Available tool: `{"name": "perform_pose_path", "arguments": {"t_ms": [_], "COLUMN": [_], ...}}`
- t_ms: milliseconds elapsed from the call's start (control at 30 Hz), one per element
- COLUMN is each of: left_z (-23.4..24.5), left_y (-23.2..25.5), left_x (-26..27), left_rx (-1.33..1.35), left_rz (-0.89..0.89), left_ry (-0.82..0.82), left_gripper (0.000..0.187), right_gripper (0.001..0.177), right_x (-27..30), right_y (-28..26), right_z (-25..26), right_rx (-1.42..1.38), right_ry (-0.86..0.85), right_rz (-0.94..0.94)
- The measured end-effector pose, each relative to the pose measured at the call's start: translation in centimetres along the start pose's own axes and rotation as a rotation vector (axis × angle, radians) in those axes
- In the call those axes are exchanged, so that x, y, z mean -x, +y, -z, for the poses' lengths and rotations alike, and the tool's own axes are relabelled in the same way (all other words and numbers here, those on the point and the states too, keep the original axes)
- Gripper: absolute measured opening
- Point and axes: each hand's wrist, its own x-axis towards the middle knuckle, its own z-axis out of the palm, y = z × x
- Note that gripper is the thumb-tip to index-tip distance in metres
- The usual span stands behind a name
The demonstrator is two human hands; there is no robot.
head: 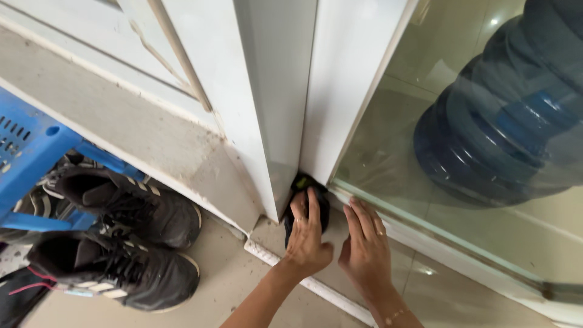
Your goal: The person wipes the white frame and glass panes of a sliding door with a cloth, cleaning from the top down to the bottom tracks.
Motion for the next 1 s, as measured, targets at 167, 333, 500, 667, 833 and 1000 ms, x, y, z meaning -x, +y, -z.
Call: {"name": "perform_pose_path", "arguments": {"t_ms": [167,333,500,667,833,1000], "left_z": [1.8,1.7,0.5,1.1,2.0,0.7], "left_y": [4.8,4.4,-0.9,2.5,6.1,1.5], "left_x": [-0.1,-1.2,0.3,-0.8,-2.1,-1.0], "left_rx": [0.027,-0.174,-0.401,-0.362,-0.246,-0.329], "left_rz": [-0.276,-0.493,-0.409,-0.426,-0.570,-0.516], "left_ry": [0.160,0.301,0.073,0.175,0.445,0.284], "left_gripper": [0.110,0.101,0.086,0.087,0.081,0.081], "right_gripper": [0.050,0.062,0.059,0.059,0.058,0.061], "right_x": [-0.2,-0.2,0.0,-0.4,0.2,-0.1], "right_y": [0.0,-0.3,-0.1,0.3,0.3,-0.1], "right_z": [-0.4,0.3,0.6,-0.1,-0.9,-0.2], "right_rx": [0.036,-0.028,-0.020,0.027,-0.025,0.034], "right_ry": [0.025,-0.014,-0.057,-0.039,0.038,-0.063], "right_rz": [0.044,0.030,-0.001,0.021,0.091,-0.049]}}
